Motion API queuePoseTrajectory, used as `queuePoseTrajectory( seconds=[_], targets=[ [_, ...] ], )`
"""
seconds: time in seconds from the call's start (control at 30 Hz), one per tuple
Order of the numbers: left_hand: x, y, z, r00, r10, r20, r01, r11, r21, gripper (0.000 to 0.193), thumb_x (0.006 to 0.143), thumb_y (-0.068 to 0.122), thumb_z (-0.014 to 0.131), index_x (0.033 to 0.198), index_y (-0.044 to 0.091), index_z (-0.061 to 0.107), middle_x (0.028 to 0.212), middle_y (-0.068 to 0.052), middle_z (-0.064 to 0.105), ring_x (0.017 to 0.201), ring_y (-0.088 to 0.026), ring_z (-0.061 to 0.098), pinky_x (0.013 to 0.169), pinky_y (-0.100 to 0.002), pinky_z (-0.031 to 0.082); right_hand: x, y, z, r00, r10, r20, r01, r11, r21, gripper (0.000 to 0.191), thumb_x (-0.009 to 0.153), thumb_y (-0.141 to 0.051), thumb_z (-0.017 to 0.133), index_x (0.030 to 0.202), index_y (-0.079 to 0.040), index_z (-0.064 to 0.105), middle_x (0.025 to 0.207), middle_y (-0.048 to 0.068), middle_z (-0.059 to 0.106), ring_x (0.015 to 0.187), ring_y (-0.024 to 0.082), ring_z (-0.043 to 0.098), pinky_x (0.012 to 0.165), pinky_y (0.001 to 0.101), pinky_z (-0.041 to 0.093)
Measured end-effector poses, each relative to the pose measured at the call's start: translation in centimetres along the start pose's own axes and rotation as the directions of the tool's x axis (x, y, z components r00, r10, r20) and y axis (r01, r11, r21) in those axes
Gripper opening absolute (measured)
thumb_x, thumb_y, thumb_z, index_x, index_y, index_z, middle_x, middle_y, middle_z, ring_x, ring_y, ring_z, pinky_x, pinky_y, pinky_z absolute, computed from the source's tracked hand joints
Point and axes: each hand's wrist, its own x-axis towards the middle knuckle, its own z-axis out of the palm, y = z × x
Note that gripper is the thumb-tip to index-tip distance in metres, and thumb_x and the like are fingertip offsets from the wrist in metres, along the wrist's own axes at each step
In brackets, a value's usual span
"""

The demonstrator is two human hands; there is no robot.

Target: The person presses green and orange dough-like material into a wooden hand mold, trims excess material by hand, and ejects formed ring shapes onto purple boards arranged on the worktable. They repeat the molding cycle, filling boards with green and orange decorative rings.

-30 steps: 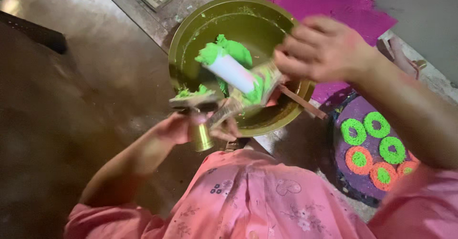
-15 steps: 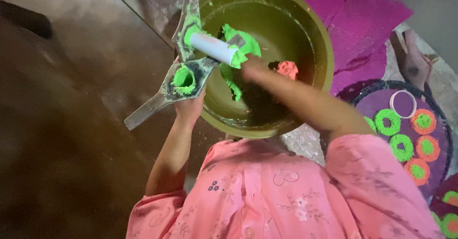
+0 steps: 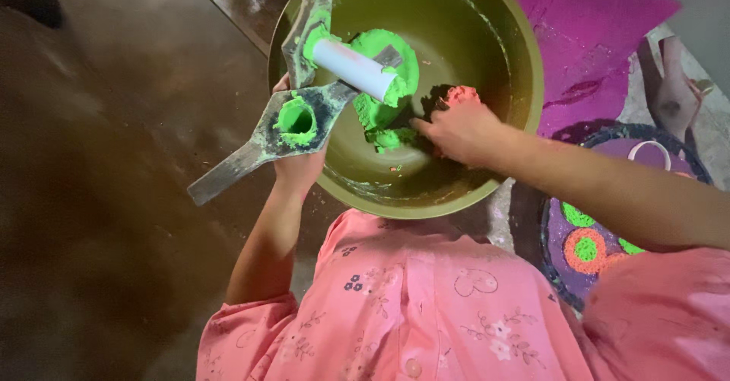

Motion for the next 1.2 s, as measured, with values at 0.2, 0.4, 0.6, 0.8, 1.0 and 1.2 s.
queuePoseTrajectory(
  seconds=[0.2, 0.4, 0.6, 0.8, 1.0, 1.2],
  targets=[
    [0.6, -0.3, -0.3, 0.990, -0.140, 0.024, 0.141, 0.989, -0.035, 0.055, 0.098, 0.005, 0.076, 0.146, 0.000, 0.050, 0.133, -0.012, 0.064, 0.123, -0.022, 0.064, 0.109, -0.036, 0.051, -2.2, 3.6, -0.5, 0.921, 0.194, 0.339, -0.292, 0.918, 0.268, 0.040, 0.087, -0.023, 0.059, 0.120, -0.034, 0.078, 0.104, 0.004, 0.076, 0.097, 0.029, 0.073, 0.079, 0.0431, 0.056],
    [3.6, 2.5, -1.0, 0.969, 0.198, 0.150, -0.246, 0.846, 0.474, 0.078, 0.077, 0.020, 0.089, 0.143, 0.001, 0.051, 0.140, -0.018, 0.061, 0.117, -0.032, 0.064, 0.098, -0.038, 0.054, -8.9, 8.9, -4.8, 0.993, 0.034, 0.116, -0.118, 0.471, 0.874, 0.036, 0.098, -0.028, 0.061, 0.125, -0.010, 0.077, 0.096, 0.014, 0.071, 0.081, 0.020, 0.062, 0.073, 0.0383, 0.049],
    [3.0, 6.0, 1.7, 0.917, -0.098, 0.387, -0.117, 0.860, 0.496, 0.079, 0.077, 0.041, 0.082, 0.146, 0.016, 0.055, 0.125, -0.006, 0.067, 0.102, -0.026, 0.070, 0.084, -0.040, 0.057, -7.6, 2.7, -10.2, 0.993, 0.116, 0.014, -0.091, 0.690, 0.718, 0.035, 0.094, -0.033, 0.061, 0.118, -0.014, 0.078, 0.093, 0.002, 0.079, 0.088, 0.018, 0.073, 0.081, 0.0348, 0.055],
    [2.1, 6.1, 3.2, 0.841, 0.024, 0.541, -0.194, 0.946, 0.260, 0.052, 0.079, 0.033, 0.075, 0.128, 0.016, 0.067, 0.127, -0.007, 0.070, 0.109, -0.026, 0.070, 0.089, -0.040, 0.056, -7.3, -4.7, -9.3, 0.862, -0.230, -0.452, 0.044, 0.922, -0.386, 0.022, 0.089, -0.018, 0.061, 0.106, -0.005, 0.063, 0.085, 0.007, 0.066, 0.079, 0.025, 0.070, 0.068, 0.0362, 0.054],
    [4.0, 5.0, 0.6, 0.892, 0.044, 0.451, -0.199, 0.932, 0.302, 0.042, 0.086, 0.034, 0.074, 0.122, 0.013, 0.070, 0.129, -0.008, 0.069, 0.115, -0.027, 0.068, 0.096, -0.039, 0.055, -12.4, -1.9, -12.7, 0.927, 0.059, -0.370, -0.121, 0.982, -0.146, 0.035, 0.088, -0.029, 0.060, 0.121, -0.016, 0.062, 0.089, 0.001, 0.067, 0.072, 0.021, 0.070, 0.061, 0.0374, 0.055],
    [5.9, 5.9, 1.2, 0.827, 0.247, 0.506, -0.453, 0.825, 0.338, 0.052, 0.088, 0.041, 0.073, 0.131, 0.012, 0.065, 0.132, -0.010, 0.067, 0.116, -0.027, 0.067, 0.099, -0.044, 0.053, -11.5, 0.6, -15.4, 0.974, 0.162, -0.155, -0.170, 0.985, -0.042, 0.039, 0.078, -0.028, 0.071, 0.117, -0.027, 0.063, 0.092, -0.002, 0.068, 0.080, 0.025, 0.072, 0.063, 0.0409, 0.056]
  ],
)
